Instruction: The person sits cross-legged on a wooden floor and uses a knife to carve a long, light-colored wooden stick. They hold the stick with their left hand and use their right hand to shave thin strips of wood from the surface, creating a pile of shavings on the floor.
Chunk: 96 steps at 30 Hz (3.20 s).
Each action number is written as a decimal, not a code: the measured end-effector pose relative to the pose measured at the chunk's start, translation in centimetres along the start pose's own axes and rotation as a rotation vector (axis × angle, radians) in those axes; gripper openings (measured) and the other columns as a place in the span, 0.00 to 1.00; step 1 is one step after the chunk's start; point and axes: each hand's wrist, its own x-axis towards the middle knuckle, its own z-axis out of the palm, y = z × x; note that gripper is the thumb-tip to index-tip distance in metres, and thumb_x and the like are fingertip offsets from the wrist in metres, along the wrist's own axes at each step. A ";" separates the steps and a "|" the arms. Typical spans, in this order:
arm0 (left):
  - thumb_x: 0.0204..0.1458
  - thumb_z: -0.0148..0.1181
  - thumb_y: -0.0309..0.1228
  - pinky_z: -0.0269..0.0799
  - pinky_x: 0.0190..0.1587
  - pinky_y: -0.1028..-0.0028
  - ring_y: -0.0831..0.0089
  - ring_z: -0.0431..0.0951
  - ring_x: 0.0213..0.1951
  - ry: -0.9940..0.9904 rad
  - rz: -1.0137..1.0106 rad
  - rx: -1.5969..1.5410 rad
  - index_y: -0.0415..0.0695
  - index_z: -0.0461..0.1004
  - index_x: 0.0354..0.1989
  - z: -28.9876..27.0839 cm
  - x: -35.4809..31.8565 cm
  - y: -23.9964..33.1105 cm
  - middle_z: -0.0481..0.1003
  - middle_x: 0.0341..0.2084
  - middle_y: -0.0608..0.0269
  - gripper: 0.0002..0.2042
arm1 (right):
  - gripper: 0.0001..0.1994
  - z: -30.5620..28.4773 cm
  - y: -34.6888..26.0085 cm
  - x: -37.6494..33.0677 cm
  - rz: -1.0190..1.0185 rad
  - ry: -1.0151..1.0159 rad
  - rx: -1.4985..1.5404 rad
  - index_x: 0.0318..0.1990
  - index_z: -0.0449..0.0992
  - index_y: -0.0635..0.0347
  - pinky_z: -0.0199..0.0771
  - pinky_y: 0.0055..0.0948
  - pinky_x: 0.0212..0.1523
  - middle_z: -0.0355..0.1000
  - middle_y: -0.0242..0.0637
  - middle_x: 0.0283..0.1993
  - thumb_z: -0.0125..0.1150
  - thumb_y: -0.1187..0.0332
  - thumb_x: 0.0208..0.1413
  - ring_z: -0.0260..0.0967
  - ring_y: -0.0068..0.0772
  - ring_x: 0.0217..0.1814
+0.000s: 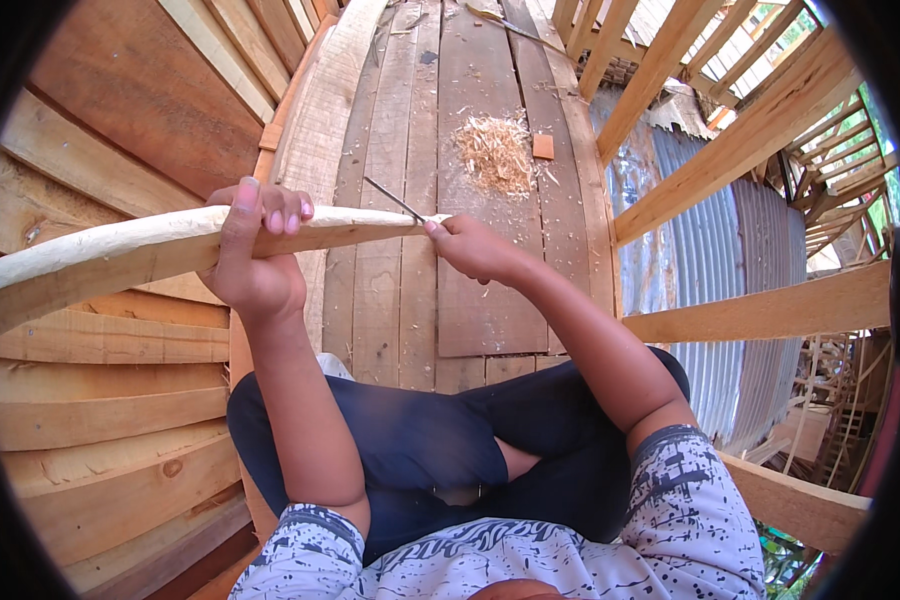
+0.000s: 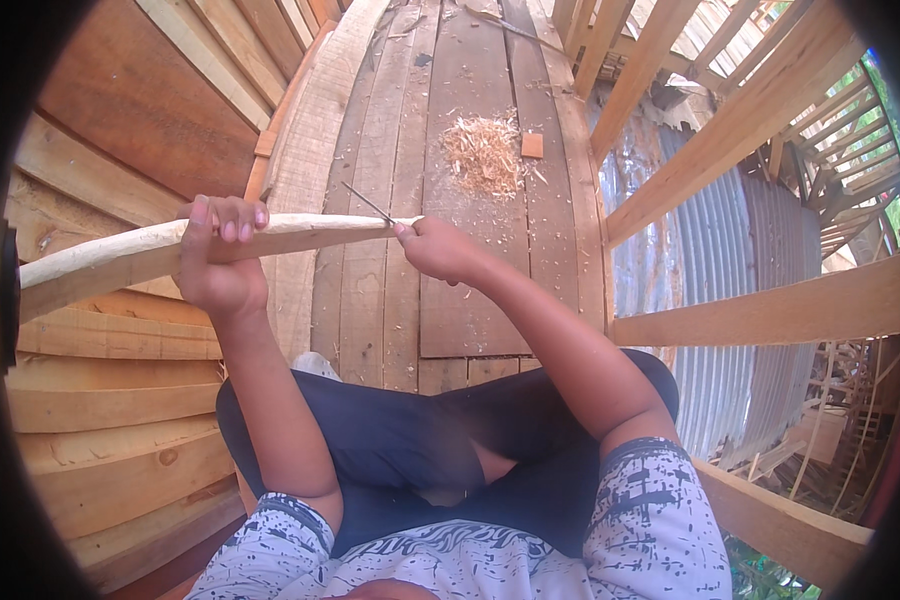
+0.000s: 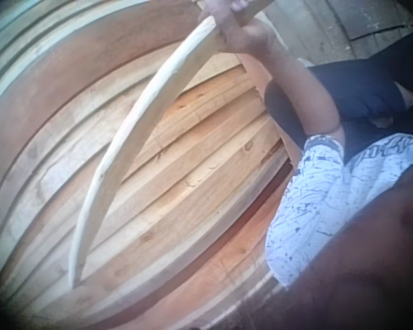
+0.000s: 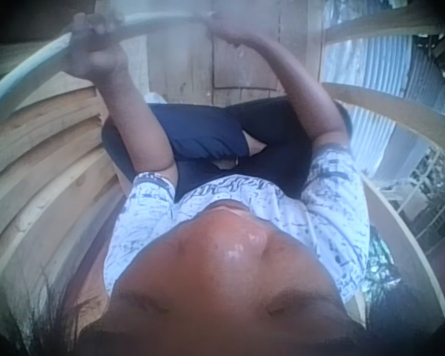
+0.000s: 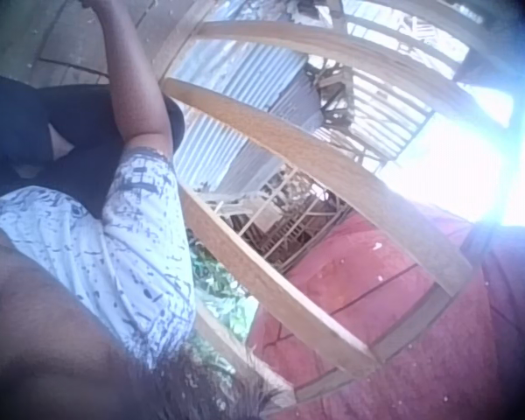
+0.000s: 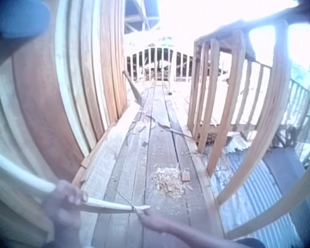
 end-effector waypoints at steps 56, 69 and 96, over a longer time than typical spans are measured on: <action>0.55 0.52 0.41 0.62 0.39 0.67 0.72 0.62 0.26 -0.198 -0.051 0.011 0.49 0.64 0.26 -1.2 0.1 -1.5 0.61 0.19 0.68 0.11 | 0.20 1.9 8.0 4.9 -0.102 0.403 -0.316 0.37 0.77 0.67 0.70 0.55 0.43 0.76 0.60 0.37 0.48 0.56 0.67 0.73 0.65 0.41; 0.55 0.52 0.40 0.61 0.39 0.67 0.72 0.61 0.26 -0.207 -0.056 -0.007 0.49 0.64 0.26 -1.2 0.2 -1.5 0.60 0.19 0.68 0.11 | 0.19 0.6 7.4 4.0 -0.075 0.462 -0.501 0.35 0.78 0.67 0.72 0.54 0.41 0.76 0.59 0.33 0.50 0.57 0.65 0.74 0.62 0.39; 0.55 0.52 0.41 0.61 0.39 0.66 0.71 0.62 0.27 -0.240 -0.048 0.020 0.48 0.63 0.26 -1.5 0.0 -1.2 0.60 0.20 0.67 0.12 | 0.26 2.6 1.6 1.6 -0.189 0.318 -0.186 0.33 0.77 0.72 0.72 0.52 0.42 0.76 0.60 0.32 0.45 0.54 0.69 0.74 0.62 0.37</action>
